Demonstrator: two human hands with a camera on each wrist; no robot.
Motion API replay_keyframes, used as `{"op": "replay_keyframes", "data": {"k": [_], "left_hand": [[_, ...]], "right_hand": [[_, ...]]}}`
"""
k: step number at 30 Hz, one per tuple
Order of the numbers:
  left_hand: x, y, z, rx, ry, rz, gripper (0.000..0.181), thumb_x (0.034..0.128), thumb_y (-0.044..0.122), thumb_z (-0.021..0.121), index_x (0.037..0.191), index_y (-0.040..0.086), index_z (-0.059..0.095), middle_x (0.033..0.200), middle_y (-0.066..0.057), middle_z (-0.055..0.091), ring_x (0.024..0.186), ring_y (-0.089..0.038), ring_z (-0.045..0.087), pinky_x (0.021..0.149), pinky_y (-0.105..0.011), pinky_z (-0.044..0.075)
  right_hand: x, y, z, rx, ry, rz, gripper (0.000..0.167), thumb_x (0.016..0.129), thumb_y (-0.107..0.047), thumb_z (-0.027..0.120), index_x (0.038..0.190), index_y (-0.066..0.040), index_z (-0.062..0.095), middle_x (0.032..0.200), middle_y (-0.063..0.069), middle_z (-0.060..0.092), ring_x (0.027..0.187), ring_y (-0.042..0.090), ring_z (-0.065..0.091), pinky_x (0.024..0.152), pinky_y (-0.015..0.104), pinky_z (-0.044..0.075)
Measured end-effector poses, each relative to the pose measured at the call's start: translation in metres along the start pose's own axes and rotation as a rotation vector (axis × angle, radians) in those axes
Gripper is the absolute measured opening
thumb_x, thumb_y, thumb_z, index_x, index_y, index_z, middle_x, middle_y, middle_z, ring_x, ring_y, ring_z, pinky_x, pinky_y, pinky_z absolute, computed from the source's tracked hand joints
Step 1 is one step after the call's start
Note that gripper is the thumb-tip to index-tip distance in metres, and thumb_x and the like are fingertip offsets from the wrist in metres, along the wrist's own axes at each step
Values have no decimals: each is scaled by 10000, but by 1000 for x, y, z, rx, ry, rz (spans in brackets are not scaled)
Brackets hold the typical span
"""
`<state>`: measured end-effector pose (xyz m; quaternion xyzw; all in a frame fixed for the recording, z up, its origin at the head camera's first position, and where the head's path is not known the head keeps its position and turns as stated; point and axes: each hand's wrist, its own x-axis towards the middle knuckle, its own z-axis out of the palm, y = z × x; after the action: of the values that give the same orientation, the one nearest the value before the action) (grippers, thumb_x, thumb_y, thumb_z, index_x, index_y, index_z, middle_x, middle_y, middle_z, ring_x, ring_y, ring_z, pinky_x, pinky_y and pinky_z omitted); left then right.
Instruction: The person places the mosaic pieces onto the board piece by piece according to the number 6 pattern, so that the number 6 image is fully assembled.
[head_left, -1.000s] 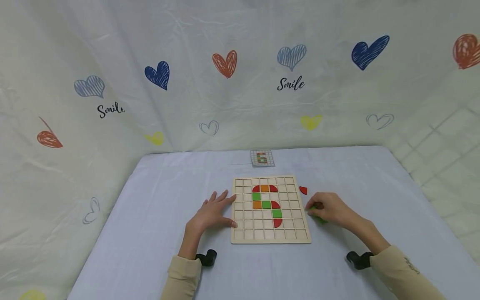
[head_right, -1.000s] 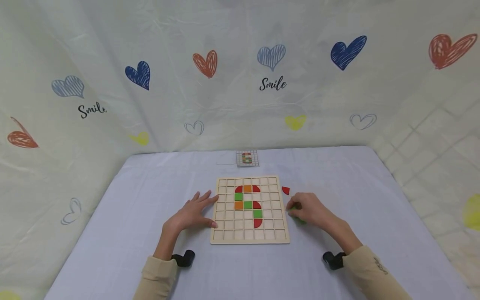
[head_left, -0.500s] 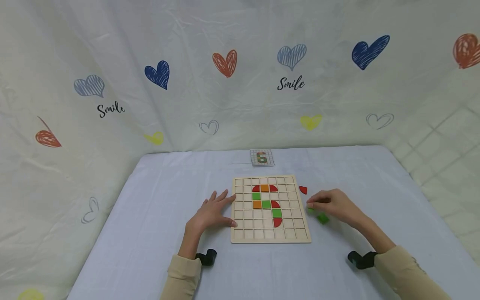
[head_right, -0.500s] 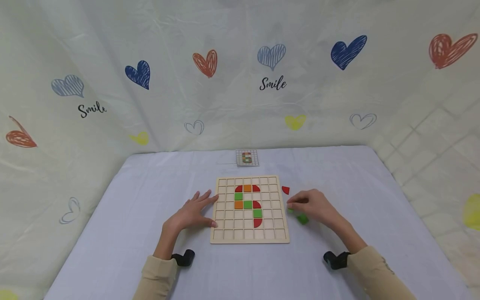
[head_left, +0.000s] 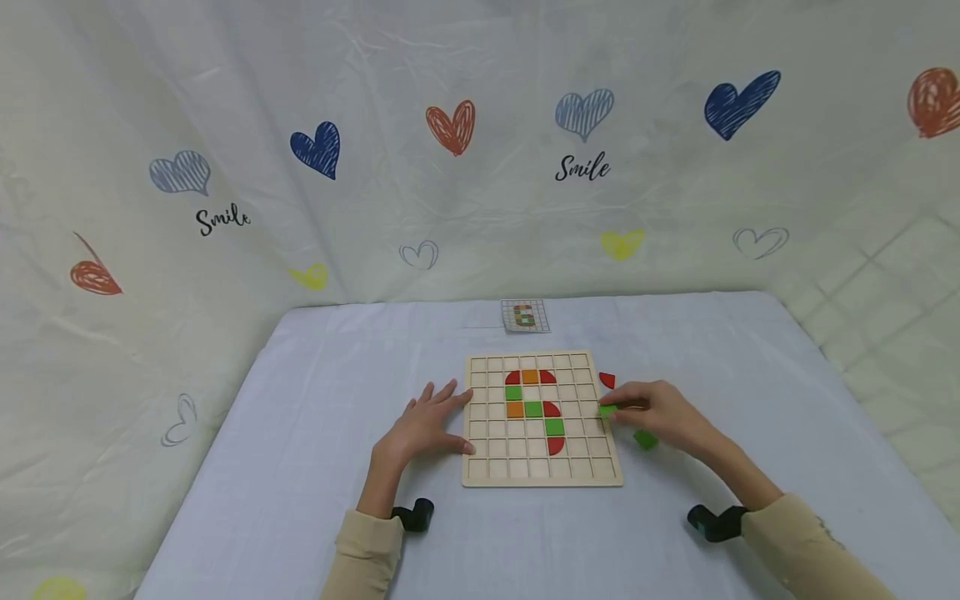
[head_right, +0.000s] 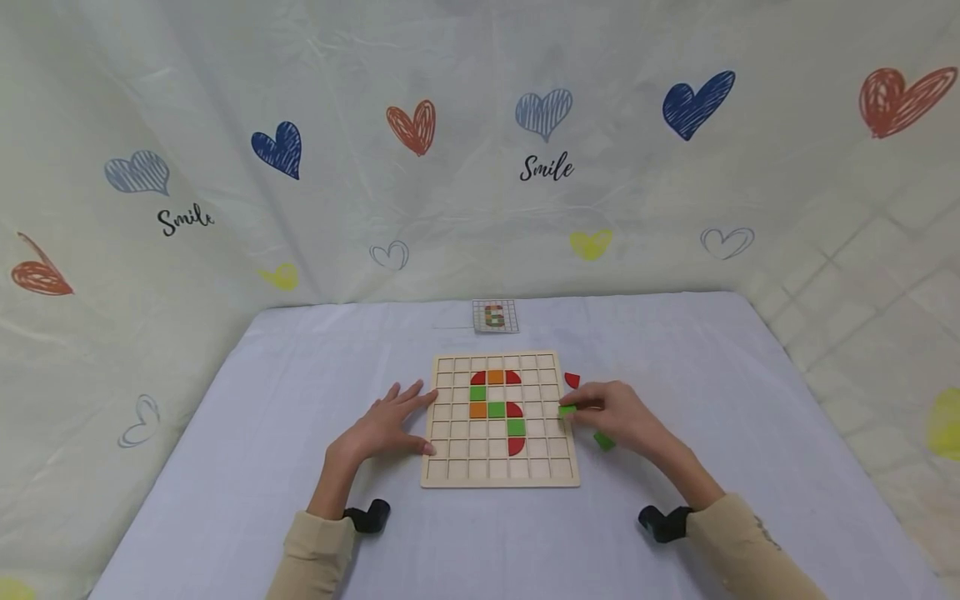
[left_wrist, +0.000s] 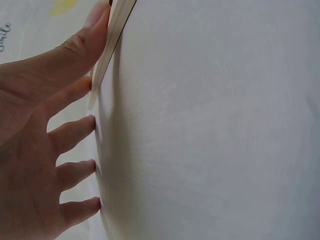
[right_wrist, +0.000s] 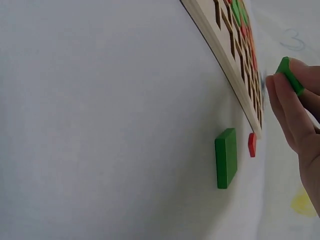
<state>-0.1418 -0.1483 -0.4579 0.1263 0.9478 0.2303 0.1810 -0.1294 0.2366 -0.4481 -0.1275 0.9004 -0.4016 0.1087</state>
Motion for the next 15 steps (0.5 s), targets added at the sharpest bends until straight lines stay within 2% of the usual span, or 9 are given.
{"op": "replay_keyframes", "data": {"k": [5,10,15], "left_hand": [[0,0,0,1,-1,-1,923,787,412,883,1581,268,434,1710,-58,252,1593,-414,98,1264,-637,133],[0,1,0,0,-1,3,918,792,408,880,1582,266,434,1710,-58,252,1592,-416,98,1265,-634,133],[-1,1,0,-4,-1,-4,915,794,406,880,1581,268,434,1711,-55,249,1595,-408,94,1267,-632,128]], "right_hand": [[2,-8,11,19,19,1,267,877,-187,821,1121,-86,784,1084,54,753,954,192,682,783,181,565],[4,-17,22,43,35,-22,248,845,-137,845,1074,-68,781,1062,73,728,876,174,653,734,177,573],[5,-23,33,58,24,-49,228,843,-85,831,1061,-67,766,1034,59,714,863,162,651,751,167,576]]}}
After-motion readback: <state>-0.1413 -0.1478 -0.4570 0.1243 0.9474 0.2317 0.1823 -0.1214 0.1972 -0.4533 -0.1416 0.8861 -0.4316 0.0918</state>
